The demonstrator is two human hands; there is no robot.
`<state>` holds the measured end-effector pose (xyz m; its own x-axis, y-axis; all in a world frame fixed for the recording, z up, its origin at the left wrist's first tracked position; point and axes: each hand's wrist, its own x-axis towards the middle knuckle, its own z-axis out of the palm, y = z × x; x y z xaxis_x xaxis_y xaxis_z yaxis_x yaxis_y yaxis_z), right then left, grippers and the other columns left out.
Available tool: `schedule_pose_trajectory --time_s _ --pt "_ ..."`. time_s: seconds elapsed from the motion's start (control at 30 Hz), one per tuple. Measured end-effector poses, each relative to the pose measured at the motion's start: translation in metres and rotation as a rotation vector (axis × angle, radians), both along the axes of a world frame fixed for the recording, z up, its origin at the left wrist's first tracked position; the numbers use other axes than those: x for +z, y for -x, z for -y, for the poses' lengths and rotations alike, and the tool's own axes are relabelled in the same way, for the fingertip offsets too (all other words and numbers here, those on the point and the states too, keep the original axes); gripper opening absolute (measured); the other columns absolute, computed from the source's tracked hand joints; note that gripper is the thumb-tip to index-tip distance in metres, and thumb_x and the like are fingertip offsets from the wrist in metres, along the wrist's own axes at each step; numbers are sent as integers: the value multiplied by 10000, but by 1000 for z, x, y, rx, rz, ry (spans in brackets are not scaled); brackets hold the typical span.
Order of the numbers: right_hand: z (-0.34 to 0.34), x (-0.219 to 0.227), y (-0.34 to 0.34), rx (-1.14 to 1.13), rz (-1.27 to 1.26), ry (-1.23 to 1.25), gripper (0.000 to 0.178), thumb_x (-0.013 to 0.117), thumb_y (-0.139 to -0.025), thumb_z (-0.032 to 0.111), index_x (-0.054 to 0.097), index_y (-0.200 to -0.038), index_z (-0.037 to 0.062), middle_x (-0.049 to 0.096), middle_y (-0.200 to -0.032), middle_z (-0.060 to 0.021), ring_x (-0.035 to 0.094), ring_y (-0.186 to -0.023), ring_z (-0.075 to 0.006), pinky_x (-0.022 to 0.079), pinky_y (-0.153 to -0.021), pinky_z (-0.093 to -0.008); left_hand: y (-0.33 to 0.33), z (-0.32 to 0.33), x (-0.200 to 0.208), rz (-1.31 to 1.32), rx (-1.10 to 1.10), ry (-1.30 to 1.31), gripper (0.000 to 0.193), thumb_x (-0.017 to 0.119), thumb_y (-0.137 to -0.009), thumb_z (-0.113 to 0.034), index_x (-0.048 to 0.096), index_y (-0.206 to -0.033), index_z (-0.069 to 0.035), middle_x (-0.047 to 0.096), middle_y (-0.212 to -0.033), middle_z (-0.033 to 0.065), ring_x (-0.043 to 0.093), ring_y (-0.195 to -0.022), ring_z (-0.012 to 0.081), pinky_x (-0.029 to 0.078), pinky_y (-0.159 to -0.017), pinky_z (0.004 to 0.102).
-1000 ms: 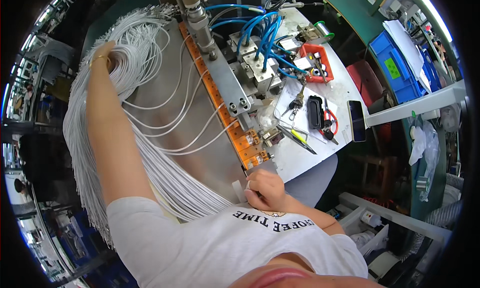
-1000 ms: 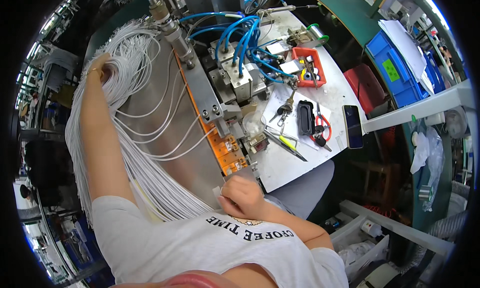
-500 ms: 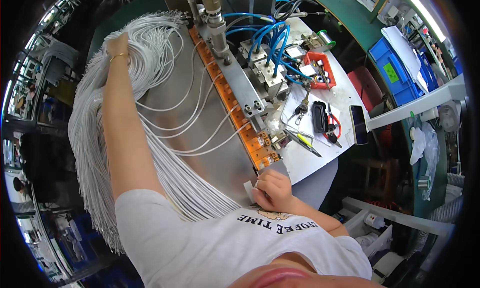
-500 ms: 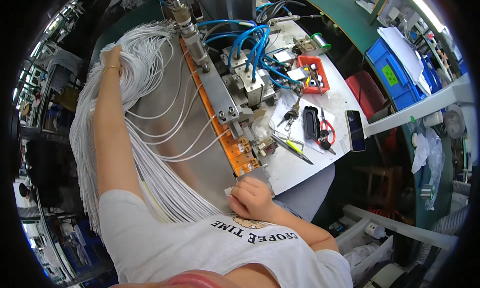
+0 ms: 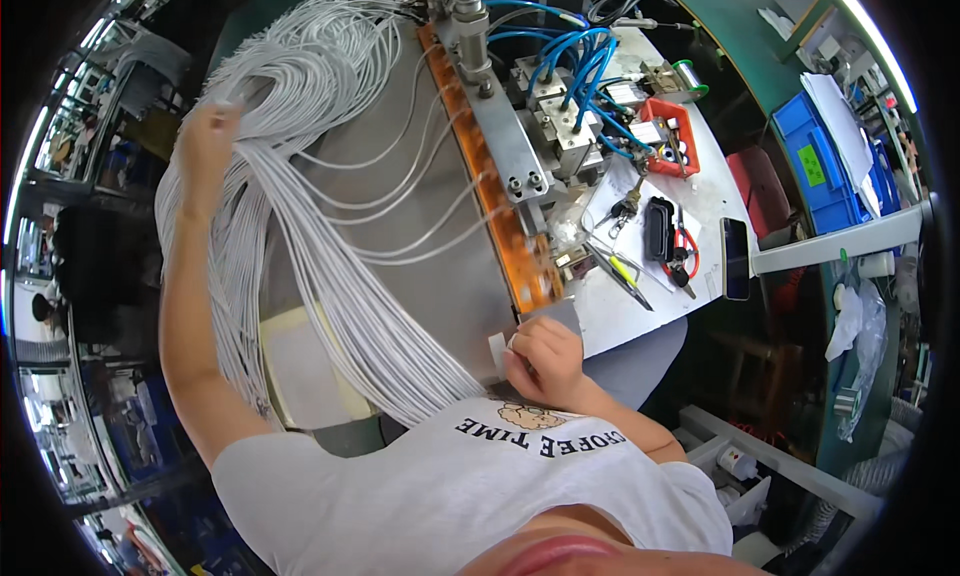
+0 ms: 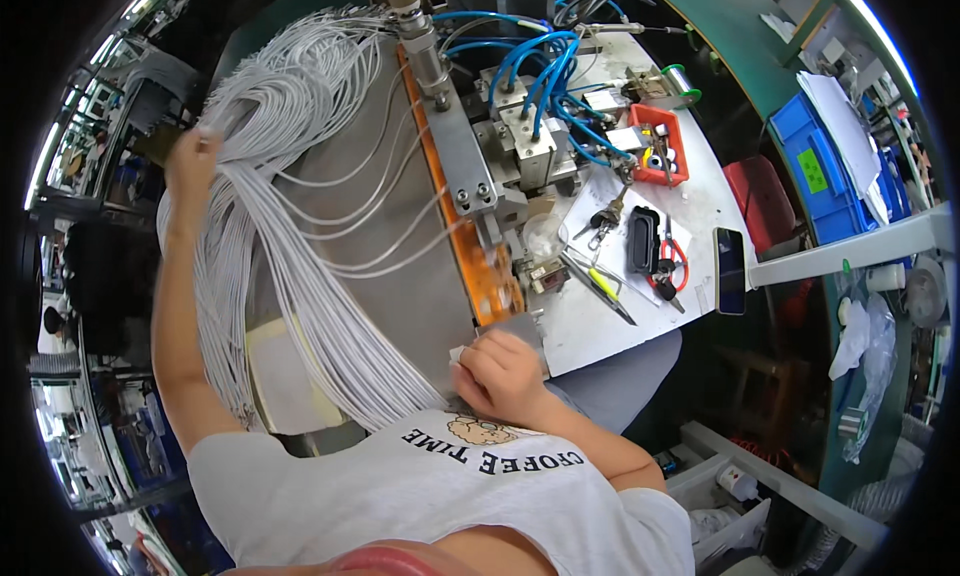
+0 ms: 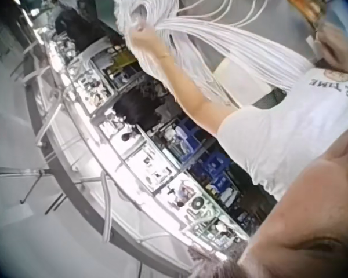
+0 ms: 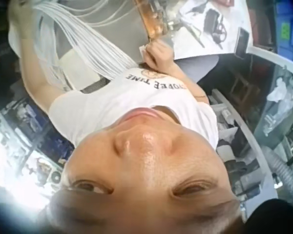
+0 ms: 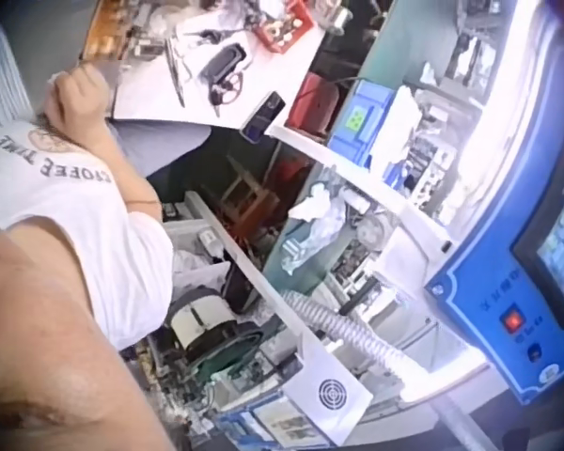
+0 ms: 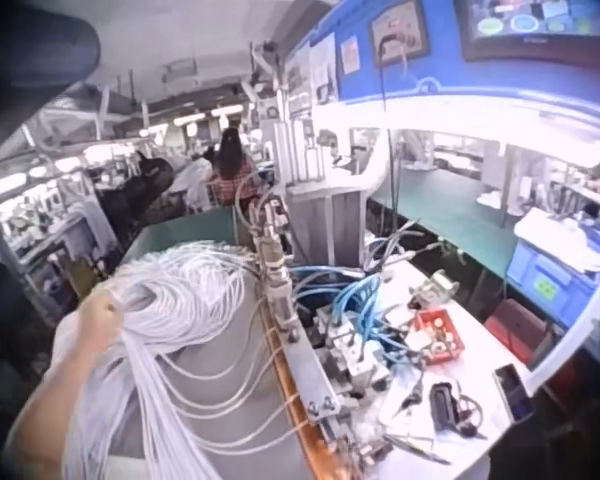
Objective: The person attaches connector components onto the ends of wires using a machine by hand, puts on a back support belt around their waist, and resumes inserting wires into the machine.
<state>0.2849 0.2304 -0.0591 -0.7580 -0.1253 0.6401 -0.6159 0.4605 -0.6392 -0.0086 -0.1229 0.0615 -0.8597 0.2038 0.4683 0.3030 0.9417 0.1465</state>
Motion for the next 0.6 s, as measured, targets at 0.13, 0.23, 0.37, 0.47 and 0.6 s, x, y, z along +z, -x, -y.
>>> schedule_pose_trajectory --time_s 0.13,0.23,0.37,0.47,0.6 --pt "-3 3 -3 28 15 -11 122 634 -685 -28 535 -741 15 517 -633 -84 531 -561 -246 442 -520 -304 -189 -49 -67 396 -695 165 758 703 -719 -464 469 -1286 -20 419 -1367 167 382 -1271 351 281 -1055 489" --pt "-5 3 -2 77 82 -20 109 632 -701 -23 537 -745 8 514 -634 -87 523 -554 -231 429 -512 -292 -244 -76 -93 463 -858 379 814 543 -778 -601 422 -1333 -18 340 -1431 170 359 -1292 336 214 -1059 547" --pt "-3 6 -26 72 344 222 46 575 -820 1 541 -791 -8 546 -686 -62 502 -584 -132 418 -548 -246 -238 -124 -99 334 -828 332 740 527 -806 -559 444 -1321 -34 321 -1440 176 377 -1275 343 245 -1048 536" --pt "-10 4 -36 98 608 548 70 535 -880 23 542 -821 -15 562 -728 -44 491 -622 -86 417 -586 -224 -245 -127 -108 334 -878 232 598 464 -873 -467 470 -1301 -50 390 -1401 176 418 -1245 355 311 -1031 481" --pt "-17 -1 -56 97 598 657 114 482 -928 50 544 -870 -26 568 -784 -35 483 -681 -58 410 -645 -201 -212 -83 -117 321 -918 125 345 498 -847 -172 561 -1156 -32 545 -1226 156 522 -1125 319 401 -964 406"
